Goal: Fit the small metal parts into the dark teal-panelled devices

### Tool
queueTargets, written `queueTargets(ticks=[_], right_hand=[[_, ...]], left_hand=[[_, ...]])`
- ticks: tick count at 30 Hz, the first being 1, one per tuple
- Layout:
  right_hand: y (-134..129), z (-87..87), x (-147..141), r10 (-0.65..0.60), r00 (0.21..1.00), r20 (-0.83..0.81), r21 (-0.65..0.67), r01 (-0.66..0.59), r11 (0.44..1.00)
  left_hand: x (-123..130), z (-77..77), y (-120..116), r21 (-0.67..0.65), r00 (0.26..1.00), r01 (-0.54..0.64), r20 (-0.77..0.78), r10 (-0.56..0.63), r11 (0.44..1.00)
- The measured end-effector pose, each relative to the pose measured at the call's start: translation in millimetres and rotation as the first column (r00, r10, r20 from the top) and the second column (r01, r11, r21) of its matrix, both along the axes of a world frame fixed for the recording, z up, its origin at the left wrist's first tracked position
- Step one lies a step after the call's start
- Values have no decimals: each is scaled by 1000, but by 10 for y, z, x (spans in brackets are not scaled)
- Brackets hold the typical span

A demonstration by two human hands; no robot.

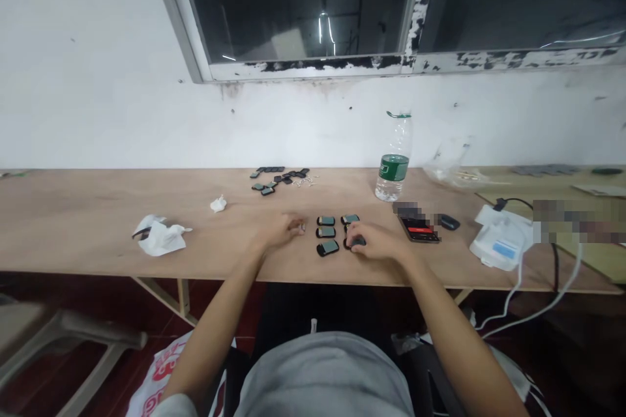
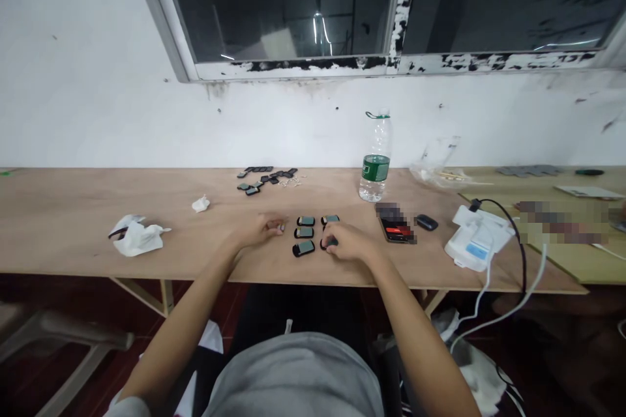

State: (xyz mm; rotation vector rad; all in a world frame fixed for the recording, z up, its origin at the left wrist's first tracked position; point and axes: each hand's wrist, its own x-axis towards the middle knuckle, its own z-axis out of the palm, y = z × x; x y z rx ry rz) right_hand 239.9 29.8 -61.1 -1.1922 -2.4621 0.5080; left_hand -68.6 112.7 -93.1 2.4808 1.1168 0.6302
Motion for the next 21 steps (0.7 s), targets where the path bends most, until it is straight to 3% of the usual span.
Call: queueTargets(ticks=[5, 9, 14, 21], right_hand=[[14, 21, 40, 21, 1000, -9, -27, -21, 999], [56, 7, 75, -81, 995, -66, 82, 86, 993], [171, -94, 160, -268, 963, 3, 191, 263, 946], [223, -146, 205, -335, 942, 22, 115, 331, 937]], left_hand=[[128, 249, -211, 177, 998, 35, 39, -43, 984], [358, 377, -474, 68, 975, 208, 71, -212, 976], [620, 282, -616, 103, 956, 282, -112, -270, 954], [660, 173, -556, 72, 936, 331, -148, -318, 941]])
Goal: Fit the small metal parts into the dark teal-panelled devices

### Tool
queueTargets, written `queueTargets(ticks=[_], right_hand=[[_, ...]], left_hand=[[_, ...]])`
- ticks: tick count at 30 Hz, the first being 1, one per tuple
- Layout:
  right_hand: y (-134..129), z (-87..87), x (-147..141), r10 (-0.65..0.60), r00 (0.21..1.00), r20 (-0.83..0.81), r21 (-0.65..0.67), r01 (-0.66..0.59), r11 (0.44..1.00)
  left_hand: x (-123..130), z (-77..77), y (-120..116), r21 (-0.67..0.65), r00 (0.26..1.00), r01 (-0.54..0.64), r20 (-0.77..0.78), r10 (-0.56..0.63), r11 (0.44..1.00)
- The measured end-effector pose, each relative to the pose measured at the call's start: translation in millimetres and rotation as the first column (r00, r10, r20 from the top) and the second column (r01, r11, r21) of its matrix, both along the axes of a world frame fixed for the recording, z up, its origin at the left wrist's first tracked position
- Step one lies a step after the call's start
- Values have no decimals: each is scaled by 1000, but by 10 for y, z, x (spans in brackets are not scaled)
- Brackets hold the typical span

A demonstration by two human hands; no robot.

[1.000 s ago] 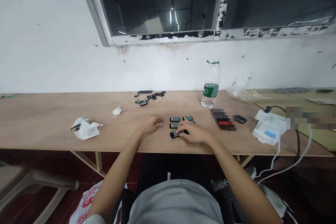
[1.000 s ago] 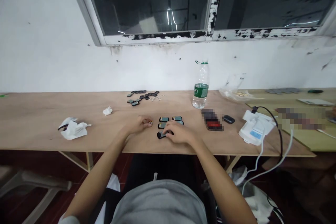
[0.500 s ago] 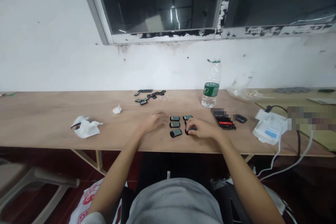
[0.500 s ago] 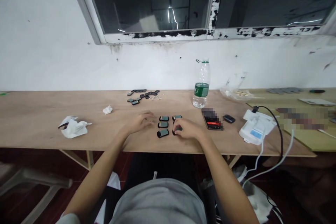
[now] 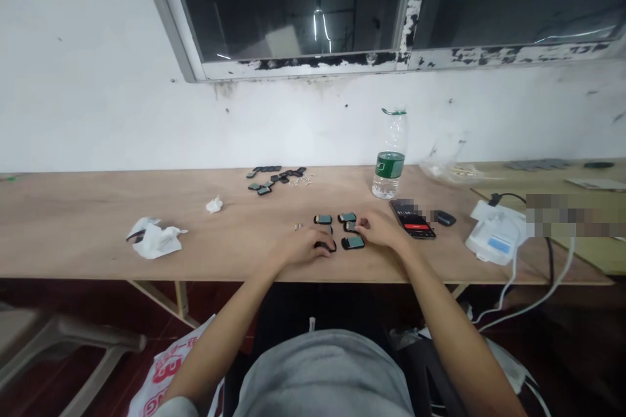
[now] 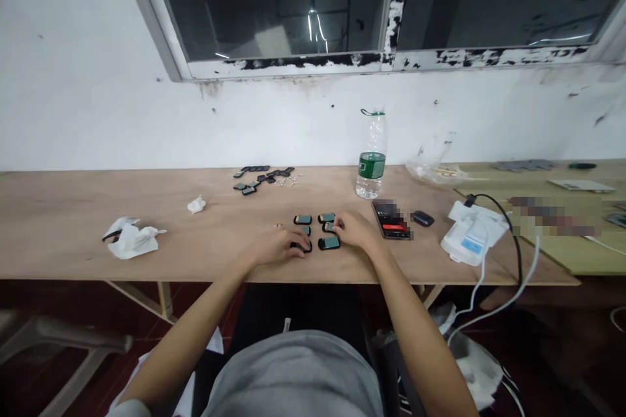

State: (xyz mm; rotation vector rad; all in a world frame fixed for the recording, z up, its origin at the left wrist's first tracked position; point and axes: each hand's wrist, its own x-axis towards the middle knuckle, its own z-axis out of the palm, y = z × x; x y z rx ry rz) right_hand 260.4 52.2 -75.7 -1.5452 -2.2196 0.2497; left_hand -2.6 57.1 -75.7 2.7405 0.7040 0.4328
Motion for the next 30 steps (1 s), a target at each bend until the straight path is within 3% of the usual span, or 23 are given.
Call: queueTargets(ticks=[10, 18, 30], right_hand=[[31, -24, 28, 15, 982, -186, -25, -20, 1000], [-252, 292, -305, 221, 863, -454, 84, -205, 975], [-336, 342, -445, 157, 709, -688, -6, -221, 975]], left_hand=[[-35, 186, -86, -4, 989, -91, 115, 91, 996], [-5, 181, -71, 287, 903, -162, 429, 25, 944], [-47, 131, -21, 464, 890, -141, 446, -92, 875]])
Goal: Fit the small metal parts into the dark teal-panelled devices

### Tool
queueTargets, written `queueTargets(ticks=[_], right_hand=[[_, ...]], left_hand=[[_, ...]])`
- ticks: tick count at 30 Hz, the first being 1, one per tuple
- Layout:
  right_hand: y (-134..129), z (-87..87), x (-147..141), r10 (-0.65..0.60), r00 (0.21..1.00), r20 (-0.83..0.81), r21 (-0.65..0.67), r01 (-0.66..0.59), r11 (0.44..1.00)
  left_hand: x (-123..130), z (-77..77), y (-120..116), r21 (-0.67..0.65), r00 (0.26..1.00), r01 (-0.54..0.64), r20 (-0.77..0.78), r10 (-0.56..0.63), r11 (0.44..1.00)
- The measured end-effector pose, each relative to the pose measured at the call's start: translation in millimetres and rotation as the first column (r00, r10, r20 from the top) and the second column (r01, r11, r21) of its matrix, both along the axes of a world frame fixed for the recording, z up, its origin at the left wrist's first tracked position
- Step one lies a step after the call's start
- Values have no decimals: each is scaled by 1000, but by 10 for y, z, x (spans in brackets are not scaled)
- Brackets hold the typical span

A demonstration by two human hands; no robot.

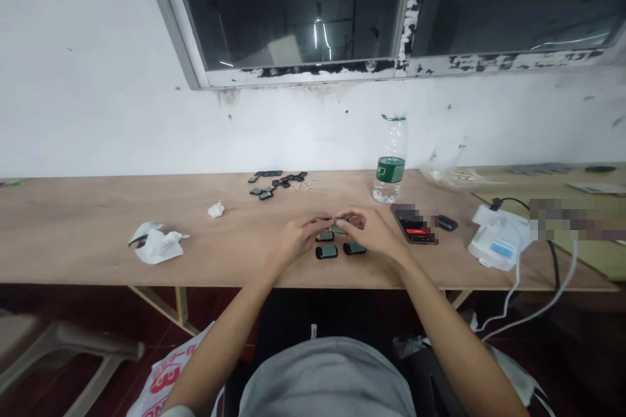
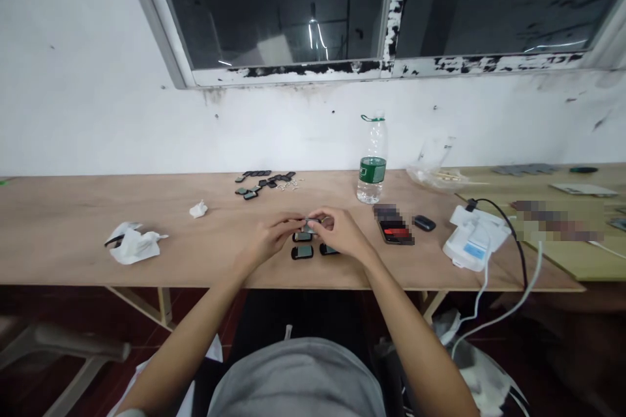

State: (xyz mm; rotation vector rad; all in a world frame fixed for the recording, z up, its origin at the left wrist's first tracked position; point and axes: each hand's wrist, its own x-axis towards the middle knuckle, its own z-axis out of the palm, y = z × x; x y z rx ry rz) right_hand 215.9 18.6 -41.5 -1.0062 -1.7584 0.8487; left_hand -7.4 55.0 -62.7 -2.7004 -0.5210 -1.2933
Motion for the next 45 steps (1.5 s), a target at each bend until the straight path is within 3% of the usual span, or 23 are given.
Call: queueTargets(ticks=[6, 16, 22, 27, 31, 39, 45], right_hand=[[-36, 51, -69, 11, 991, -133, -51, -18, 999], [-8, 44, -101, 7, 982, -189, -93, -25, 995], [20, 26, -85, -19, 992, -127, -114, 4, 993], [165, -83, 99, -212, 975, 59, -69, 216, 974], [306, -230, 264, -324, 930, 173, 13, 327, 945], [360, -367, 322, -259, 875, 409, -5, 286, 958], [329, -378, 355, -240, 814, 530, 31, 264, 964]], left_hand=[[1, 23, -23, 79, 998, -31, 48, 27, 996], [-5, 52, -34, -33, 998, -67, -14, 66, 997], [-47, 48, 28, -153, 995, -49, 79, 61, 987], [-271, 60, 224, -419, 977, -153, 75, 202, 895], [-530, -11, 426, -493, 971, -225, -44, 234, 841], [-718, -206, 619, -676, 937, -349, -257, 236, 649], [-705, -247, 640, -690, 929, -369, -297, 221, 623]])
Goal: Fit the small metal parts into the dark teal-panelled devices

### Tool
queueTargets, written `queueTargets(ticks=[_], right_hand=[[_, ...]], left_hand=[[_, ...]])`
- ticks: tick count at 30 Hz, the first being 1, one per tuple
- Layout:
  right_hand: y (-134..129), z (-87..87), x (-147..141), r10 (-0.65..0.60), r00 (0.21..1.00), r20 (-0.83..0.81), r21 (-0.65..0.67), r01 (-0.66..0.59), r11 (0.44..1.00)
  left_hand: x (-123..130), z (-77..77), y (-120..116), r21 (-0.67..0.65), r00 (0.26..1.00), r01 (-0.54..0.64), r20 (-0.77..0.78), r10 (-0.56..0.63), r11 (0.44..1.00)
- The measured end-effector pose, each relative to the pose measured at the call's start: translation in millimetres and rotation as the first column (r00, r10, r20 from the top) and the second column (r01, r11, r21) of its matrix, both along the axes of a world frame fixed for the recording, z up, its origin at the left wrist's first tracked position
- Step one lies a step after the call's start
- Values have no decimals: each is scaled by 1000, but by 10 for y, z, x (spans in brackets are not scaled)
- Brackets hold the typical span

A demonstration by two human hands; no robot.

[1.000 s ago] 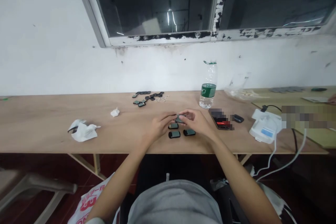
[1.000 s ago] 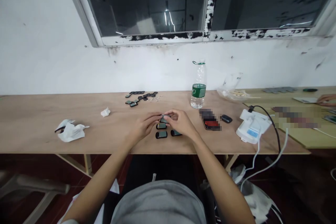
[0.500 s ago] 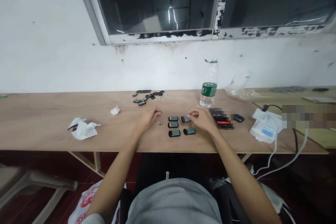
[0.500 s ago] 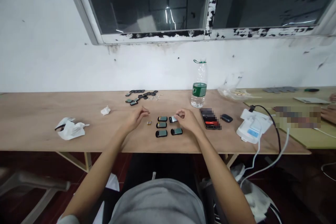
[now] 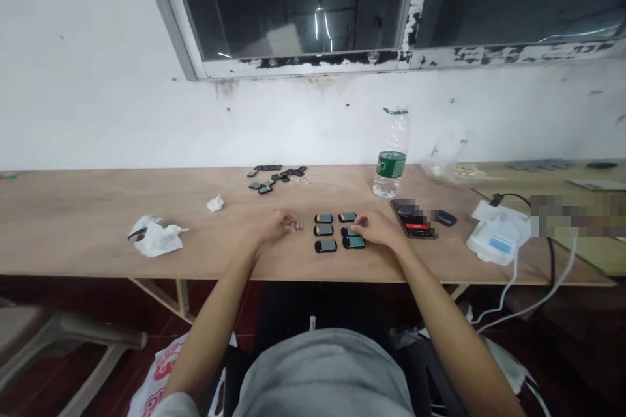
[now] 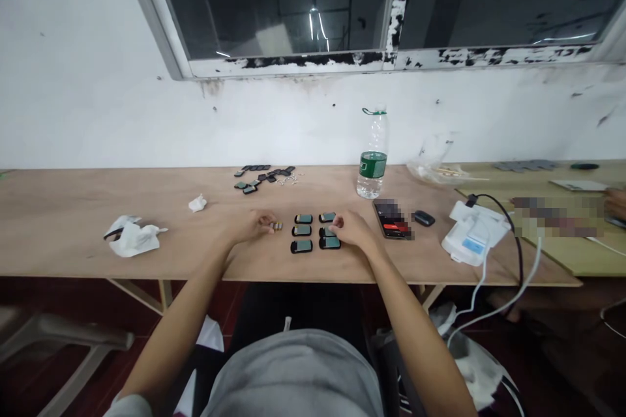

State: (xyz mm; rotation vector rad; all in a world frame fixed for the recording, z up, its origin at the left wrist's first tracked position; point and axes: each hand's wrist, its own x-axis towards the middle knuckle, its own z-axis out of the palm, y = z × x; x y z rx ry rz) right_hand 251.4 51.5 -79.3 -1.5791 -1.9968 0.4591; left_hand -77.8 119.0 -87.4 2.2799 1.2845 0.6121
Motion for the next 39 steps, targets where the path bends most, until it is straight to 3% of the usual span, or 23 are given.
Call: queueTargets(ticks=[5, 12, 20, 28, 39], right_hand=[[-68, 84, -96, -6, 1000, 22, 78, 5, 997], [-16, 48, -425, 255, 967, -9, 246, -245, 938], [-3, -5, -648, 236, 956, 176, 182, -267, 946], [8, -13, -607, 243, 967, 74, 107, -250, 962], [14, -12, -633, 252, 965, -69, 102, -244, 964]], left_hand=[[5, 12, -11, 9, 1000, -10, -16, 10, 1000], [-22, 43, -12, 7, 1000, 9, -18, -9, 1000], [-108, 190, -85, -2, 999, 35, 29, -35, 999], [-84, 169, -81, -88, 999, 35, -5, -35, 996], [-107, 104, -11, -46, 994, 107, 22, -106, 993]])
